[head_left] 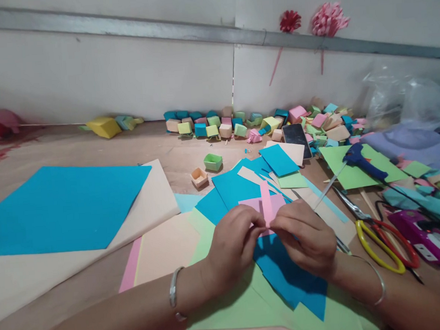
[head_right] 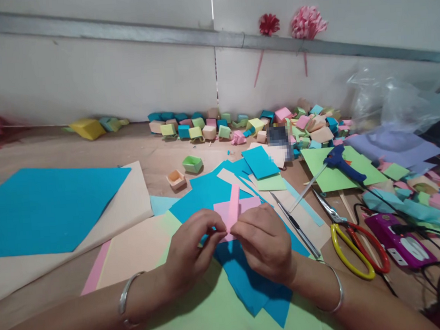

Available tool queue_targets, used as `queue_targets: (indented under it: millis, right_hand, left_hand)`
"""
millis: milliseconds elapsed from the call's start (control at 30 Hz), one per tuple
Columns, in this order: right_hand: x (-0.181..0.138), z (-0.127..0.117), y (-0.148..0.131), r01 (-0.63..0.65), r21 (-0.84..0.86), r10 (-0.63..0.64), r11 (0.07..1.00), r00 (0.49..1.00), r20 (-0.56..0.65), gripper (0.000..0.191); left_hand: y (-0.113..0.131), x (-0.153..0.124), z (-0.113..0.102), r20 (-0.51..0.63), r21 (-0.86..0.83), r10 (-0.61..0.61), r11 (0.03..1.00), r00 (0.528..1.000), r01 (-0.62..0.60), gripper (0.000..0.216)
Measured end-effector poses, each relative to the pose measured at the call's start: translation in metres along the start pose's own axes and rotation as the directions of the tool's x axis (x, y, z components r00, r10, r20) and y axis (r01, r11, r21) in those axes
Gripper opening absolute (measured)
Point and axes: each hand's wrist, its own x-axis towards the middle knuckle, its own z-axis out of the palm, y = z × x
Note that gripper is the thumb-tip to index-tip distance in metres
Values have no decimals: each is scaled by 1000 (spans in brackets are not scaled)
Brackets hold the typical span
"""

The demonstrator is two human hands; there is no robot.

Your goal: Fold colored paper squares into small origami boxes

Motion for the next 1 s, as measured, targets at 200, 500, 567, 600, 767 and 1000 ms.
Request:
queue_targets:
  millis: [200,500,567,600,767,1000]
  right_hand:
    - [-1,-2,4,6,-48,-7,999,1000,-12,30]
    - [-3,9,1,-64,27,62,998,996,69,24]
    - [-5,12,-1,-268,168,258,949,963,81,17]
    - [-5,14,-2,-379,235,367,895,925,94,12]
    - [-2,18,-2,-659,449,625,604,741,247,9]
    - [1,19,1,-724,535,689,435,650,320,9]
  left_hand:
    - [5,7,0,506,-490,-544,457,669,742,29]
    - [1,11,0,406,-467,-589,523,698,713,24]
    - [1,11,0,355,-446,-594,571,722,689,20]
    - [1,11,0,334,-438,-589,594,736,675,18]
    - [1,10,3,280,-453,-551,646,786,614,13]
    - [3,11,3,277,-502,-531,631,801,591,6]
